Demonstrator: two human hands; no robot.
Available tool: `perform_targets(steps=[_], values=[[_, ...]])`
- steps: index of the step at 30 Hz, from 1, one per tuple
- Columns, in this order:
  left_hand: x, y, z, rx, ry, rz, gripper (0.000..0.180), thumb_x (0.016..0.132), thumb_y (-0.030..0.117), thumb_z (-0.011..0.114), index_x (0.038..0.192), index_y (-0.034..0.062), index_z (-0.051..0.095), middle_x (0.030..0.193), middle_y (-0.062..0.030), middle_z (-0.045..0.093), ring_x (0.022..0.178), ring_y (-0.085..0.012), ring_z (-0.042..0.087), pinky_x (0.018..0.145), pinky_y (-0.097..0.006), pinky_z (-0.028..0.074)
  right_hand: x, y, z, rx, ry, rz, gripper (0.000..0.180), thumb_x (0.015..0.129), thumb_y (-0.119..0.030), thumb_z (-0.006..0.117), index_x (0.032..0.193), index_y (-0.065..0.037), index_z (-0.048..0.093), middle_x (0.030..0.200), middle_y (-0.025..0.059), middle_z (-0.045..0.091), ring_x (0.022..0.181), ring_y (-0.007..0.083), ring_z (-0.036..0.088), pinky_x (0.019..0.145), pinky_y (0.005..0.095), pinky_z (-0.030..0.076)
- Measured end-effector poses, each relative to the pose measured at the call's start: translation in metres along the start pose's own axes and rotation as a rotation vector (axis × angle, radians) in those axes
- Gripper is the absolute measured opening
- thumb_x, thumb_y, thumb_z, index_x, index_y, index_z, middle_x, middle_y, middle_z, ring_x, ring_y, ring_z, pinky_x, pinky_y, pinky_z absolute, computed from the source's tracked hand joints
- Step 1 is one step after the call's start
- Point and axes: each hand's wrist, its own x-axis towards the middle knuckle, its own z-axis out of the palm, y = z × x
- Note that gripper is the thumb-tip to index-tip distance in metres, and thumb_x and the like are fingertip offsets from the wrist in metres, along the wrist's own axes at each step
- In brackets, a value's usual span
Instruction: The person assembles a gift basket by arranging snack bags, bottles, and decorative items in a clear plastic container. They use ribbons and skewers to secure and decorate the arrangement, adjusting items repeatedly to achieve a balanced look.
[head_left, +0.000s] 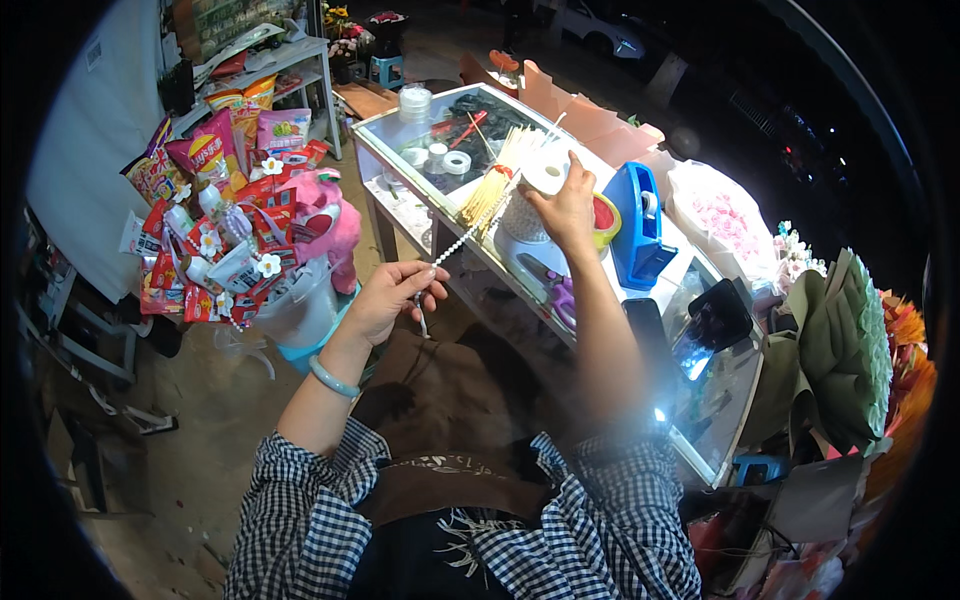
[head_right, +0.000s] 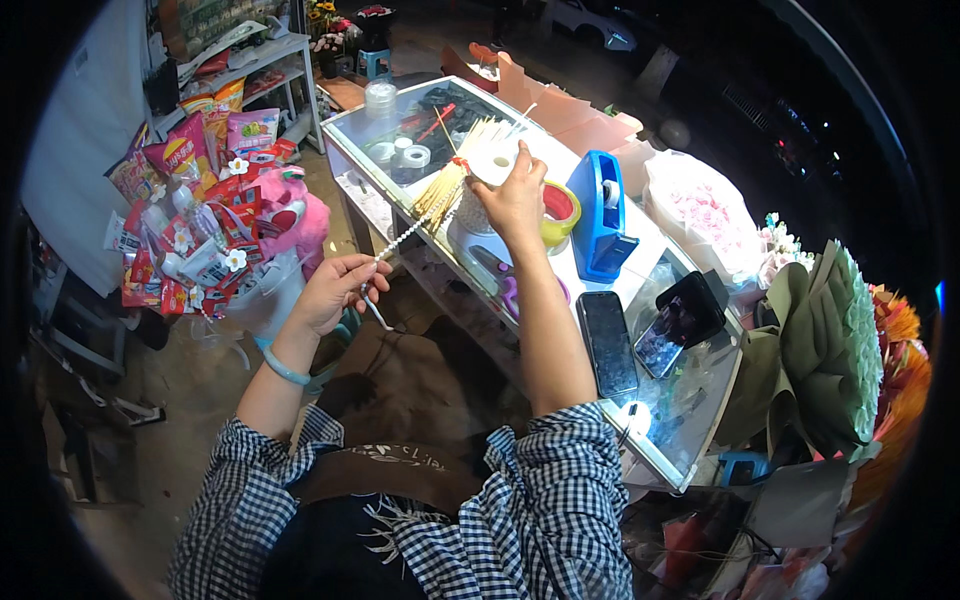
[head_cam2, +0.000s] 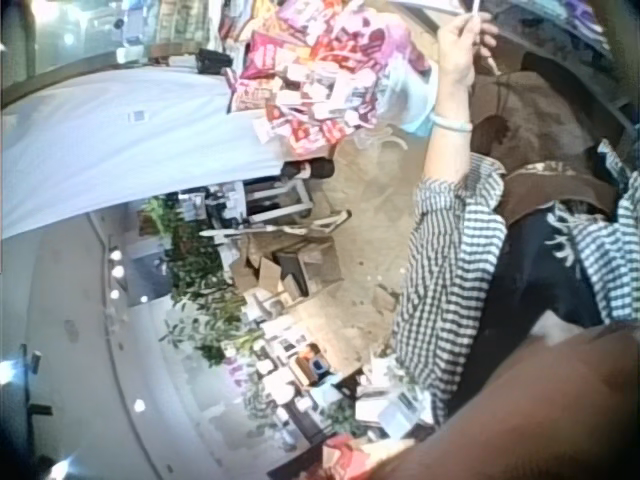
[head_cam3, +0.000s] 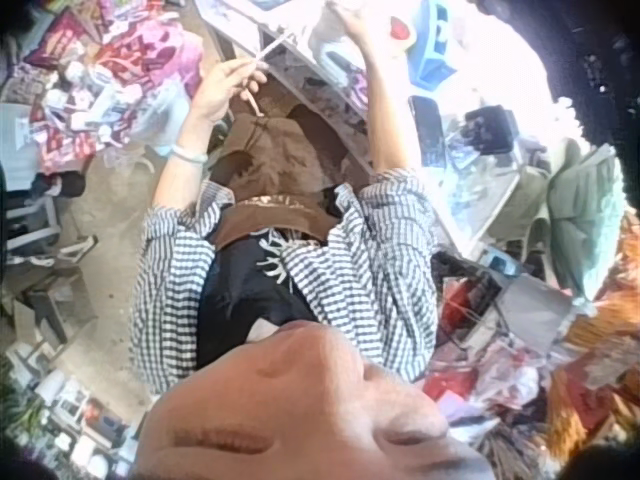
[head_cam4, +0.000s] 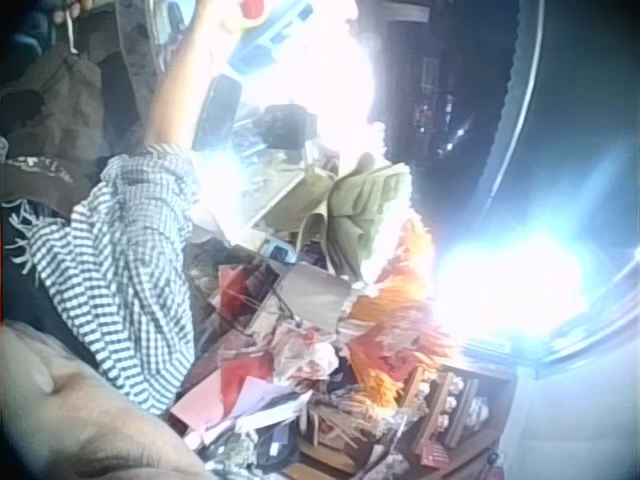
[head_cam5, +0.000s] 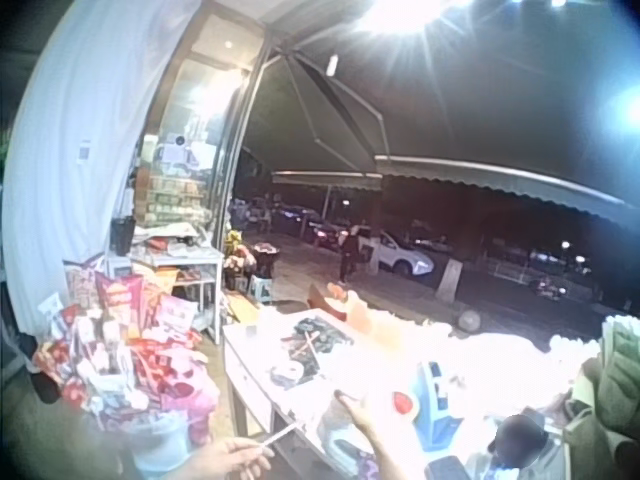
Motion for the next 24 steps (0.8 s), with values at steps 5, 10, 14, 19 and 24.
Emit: perform_targets(steps=[5,10,14,19,24], values=[[-0.012,0.001,-0.016,0.02,0.042,-0.014,0.025,0.092,0.021,0.057,0.103,-0.0013,0.061,0.083,-0.0052,0.064,0.068,-0.0068,0.06,0.051,-0.016,0.045,-0.053,0.016,-0.054,-0.191,0.063,-0.385,0.071,0.076,-0.024,0.069,0.133,-0.001,0.035,0.119,0.0255,0.046,0.107,0.0398,0.051,0.088,0.0438,0.044],[-0.027,0.0,-0.032,0.137,0.038,0.014,0.026,0.089,0.022,0.061,0.103,-0.0007,0.062,0.085,-0.0051,0.065,0.069,-0.0072,0.06,0.053,-0.017,0.046,-0.111,0.041,-0.092,-0.458,-0.525,-0.207,0.053,0.077,-0.013,0.063,0.124,-0.001,0.043,0.101,0.0205,0.058,0.096,0.0362,0.056,0.079,0.0421,0.049],[-0.042,-0.003,-0.039,0.071,0.042,-0.023,0.026,0.088,0.02,0.062,0.103,-0.0003,0.062,0.086,-0.0046,0.065,0.071,-0.0073,0.06,0.053,-0.017,0.046,-0.113,0.051,-0.092,-0.528,-0.534,-0.279,0.057,0.074,-0.011,0.063,0.127,-0.002,0.043,0.098,0.0201,0.058,0.094,0.035,0.057,0.079,0.0419,0.05],[-0.055,-0.003,-0.039,0.064,0.033,0.009,0.026,0.09,0.022,0.059,0.102,-0.0009,0.063,0.082,-0.0042,0.065,0.068,-0.0071,0.059,0.053,-0.017,0.045,-0.109,0.032,-0.083,-0.508,-0.443,-0.387,0.07,0.063,-0.002,0.068,0.128,-0.013,0.045,0.098,0.0155,0.051,0.092,0.0316,0.053,0.076,0.0386,0.049],[-0.068,0.003,-0.027,0.103,0.065,0.001,0.026,0.091,0.021,0.057,0.1,-0.0022,0.064,0.079,-0.0042,0.064,0.065,-0.0071,0.059,0.053,-0.018,0.046,-0.093,0.007,-0.069,-0.602,-0.101,-0.541,0.057,0.062,-0.015,0.072,0.116,-0.013,0.053,0.094,0.0126,0.05,0.092,0.0287,0.052,0.075,0.0364,0.043]])
